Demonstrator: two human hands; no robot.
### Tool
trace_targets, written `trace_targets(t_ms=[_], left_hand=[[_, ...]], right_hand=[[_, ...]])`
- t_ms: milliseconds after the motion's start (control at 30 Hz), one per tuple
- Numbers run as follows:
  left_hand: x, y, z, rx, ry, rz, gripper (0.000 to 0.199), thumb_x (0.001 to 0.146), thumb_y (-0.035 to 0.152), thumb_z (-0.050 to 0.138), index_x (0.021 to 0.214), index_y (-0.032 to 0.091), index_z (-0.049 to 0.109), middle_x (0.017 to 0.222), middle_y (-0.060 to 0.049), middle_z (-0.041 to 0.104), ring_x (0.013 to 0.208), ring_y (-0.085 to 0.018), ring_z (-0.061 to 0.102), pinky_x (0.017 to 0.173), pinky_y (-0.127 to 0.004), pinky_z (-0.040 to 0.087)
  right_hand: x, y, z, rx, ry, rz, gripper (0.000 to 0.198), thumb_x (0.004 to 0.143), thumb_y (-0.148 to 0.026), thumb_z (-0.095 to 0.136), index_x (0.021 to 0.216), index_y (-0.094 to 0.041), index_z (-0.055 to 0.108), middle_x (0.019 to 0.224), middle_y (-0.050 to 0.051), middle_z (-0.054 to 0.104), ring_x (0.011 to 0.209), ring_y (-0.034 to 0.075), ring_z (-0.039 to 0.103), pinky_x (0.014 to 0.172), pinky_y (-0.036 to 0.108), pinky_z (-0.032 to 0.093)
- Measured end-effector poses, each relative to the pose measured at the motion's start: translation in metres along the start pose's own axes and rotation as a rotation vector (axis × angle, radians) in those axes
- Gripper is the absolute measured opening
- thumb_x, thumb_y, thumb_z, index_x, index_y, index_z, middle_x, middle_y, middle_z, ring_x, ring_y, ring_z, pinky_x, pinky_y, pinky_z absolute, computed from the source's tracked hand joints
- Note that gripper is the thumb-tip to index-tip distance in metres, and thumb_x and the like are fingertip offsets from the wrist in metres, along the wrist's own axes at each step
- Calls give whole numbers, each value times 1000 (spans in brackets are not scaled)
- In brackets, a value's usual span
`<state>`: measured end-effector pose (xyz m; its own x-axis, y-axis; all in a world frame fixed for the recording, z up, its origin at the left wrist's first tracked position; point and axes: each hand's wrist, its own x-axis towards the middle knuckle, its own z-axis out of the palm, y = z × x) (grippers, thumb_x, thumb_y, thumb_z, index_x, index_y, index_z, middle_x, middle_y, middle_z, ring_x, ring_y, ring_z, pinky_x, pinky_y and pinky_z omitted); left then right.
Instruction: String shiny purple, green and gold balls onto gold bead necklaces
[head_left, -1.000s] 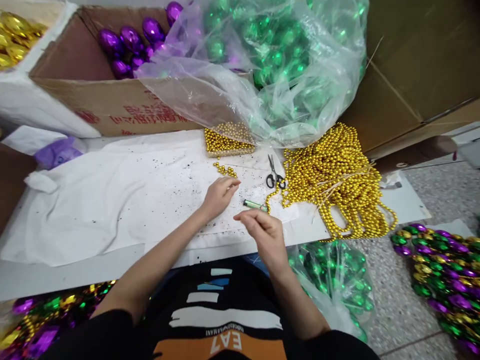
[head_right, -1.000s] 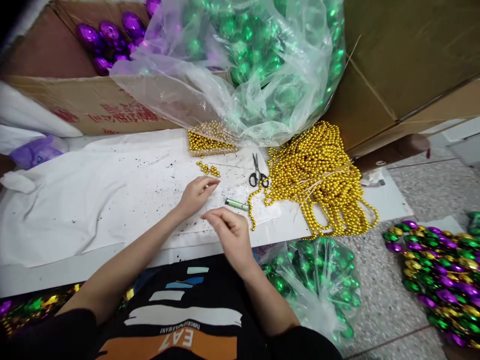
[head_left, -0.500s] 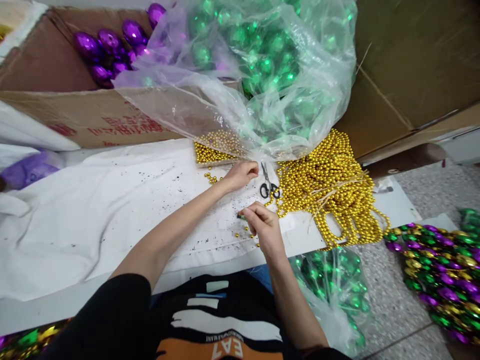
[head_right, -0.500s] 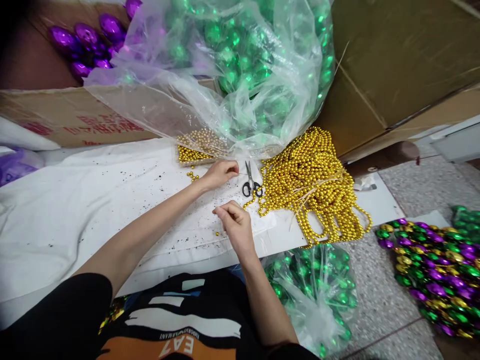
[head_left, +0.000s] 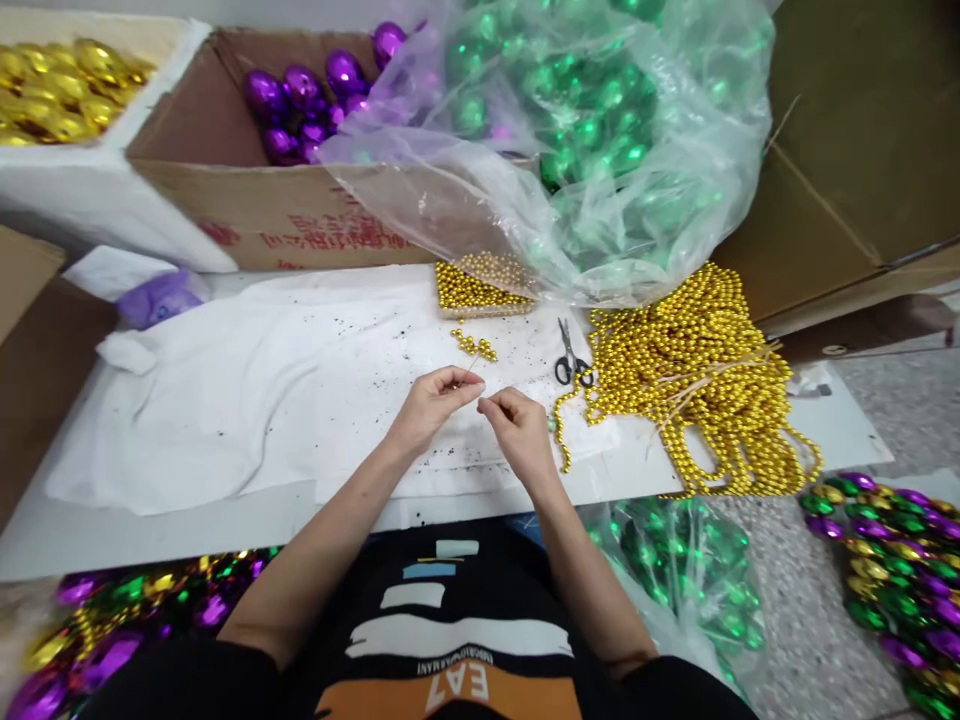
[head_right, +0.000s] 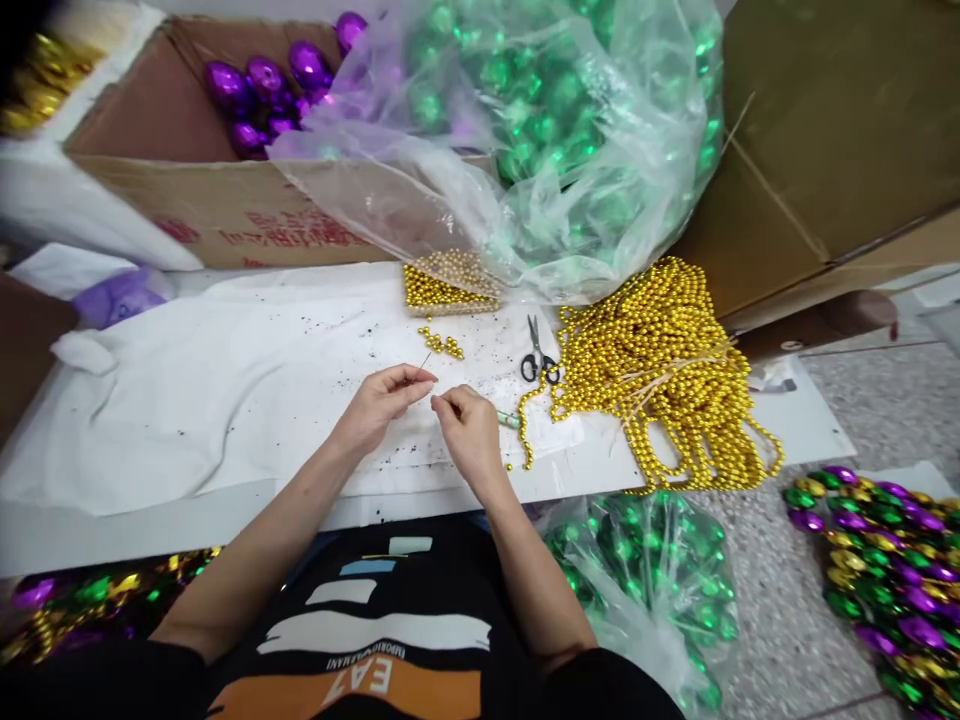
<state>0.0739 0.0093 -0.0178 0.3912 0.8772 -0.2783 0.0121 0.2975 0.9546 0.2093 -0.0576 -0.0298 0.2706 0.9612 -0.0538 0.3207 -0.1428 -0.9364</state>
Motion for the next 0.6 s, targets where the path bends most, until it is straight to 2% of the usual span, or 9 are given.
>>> trace_targets(t_ms=[133,233,333,467,600], left_hand=[[-15,-6,-14,-61,94,-5,30,61,40,84,70,16,68,66,1,61,59,-9,46,52,-23,33],[-24,-12,-23,-106,137,13,30,61,39,83,68,16,65,62,3,55,57,-8,42,52,-24,31],[-33,-20,-29,-160,130,-13,31,63,40,82,71,15,66,61,4,50,52,-5,32,49,-23,23],[-42,-29,-33,-240,66,-66,33,71,45,79,77,14,69,64,3,47,51,-4,29,46,-22,15],[-49,-37,-33,-235,43,-46,34,79,47,74,89,15,75,72,0,54,53,-4,31,45,-21,15]], right_hand=[[-11,-7,21,-35,-81,-22,25,86,-33,58,64,-22,62,68,1,59,67,17,54,67,31,38],[-17,-9,30,57,-81,20,21,85,-36,61,70,-21,65,66,-1,58,62,15,49,63,29,36],[-21,-10,35,190,-60,83,20,82,-38,66,73,-19,66,61,-4,53,57,12,41,57,28,32],[-24,-11,36,290,22,103,21,80,-39,70,75,-19,69,60,-4,52,58,11,41,57,27,33],[-25,-16,36,209,177,-32,18,83,-35,68,73,-20,69,68,-2,55,66,13,49,61,27,41]])
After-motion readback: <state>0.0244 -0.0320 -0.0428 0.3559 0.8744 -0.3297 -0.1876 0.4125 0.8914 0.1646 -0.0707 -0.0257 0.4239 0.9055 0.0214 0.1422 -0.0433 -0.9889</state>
